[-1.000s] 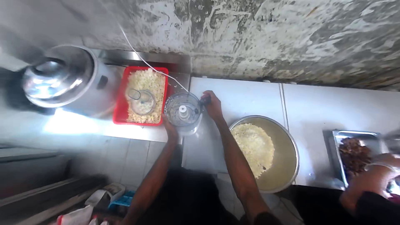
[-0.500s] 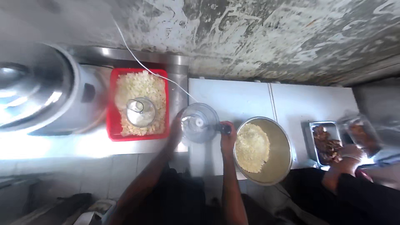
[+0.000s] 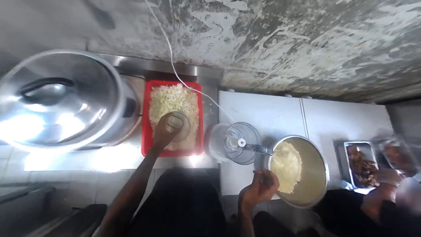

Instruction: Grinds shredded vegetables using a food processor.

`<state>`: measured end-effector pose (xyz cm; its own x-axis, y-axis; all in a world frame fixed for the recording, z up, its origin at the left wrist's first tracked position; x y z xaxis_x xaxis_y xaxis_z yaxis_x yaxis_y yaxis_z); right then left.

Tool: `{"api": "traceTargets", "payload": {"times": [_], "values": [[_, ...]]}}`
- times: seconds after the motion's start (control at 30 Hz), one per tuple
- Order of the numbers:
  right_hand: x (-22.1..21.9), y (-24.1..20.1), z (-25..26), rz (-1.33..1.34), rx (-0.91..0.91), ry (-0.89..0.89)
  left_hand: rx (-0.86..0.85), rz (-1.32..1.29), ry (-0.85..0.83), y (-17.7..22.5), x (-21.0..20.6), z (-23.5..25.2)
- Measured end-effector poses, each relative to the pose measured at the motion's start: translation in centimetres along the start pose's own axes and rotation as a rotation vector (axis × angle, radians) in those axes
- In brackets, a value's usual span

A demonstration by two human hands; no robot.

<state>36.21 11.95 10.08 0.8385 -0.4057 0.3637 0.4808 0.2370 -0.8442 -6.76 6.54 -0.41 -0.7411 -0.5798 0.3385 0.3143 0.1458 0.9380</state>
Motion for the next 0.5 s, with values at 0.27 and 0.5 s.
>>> {"api": "traceTargets", "payload": {"times": [0.27, 0.5], "values": [[-16.5, -7.7, -3.3, 0.124, 0.122, -0.677, -0.254, -0.150, -0.088, 10.5, 5.7, 6.9], [-37.8, -6.9, -3.8, -0.445, 0.312, -1.125, -0.308, -0.144, -0.020, 12.5, 7.8, 14.4]]}}
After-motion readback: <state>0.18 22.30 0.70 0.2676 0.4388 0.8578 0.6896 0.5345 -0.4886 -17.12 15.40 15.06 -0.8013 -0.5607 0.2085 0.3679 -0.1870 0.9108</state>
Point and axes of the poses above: each hand's wrist, its own z-axis towards the middle knuckle, its own x-axis out of the back of the hand, y = z × x, the point moved 6 cm from there along z, towards the middle knuckle, and after that the axes turned 13 degrees about -z, right-handed, at the moved point
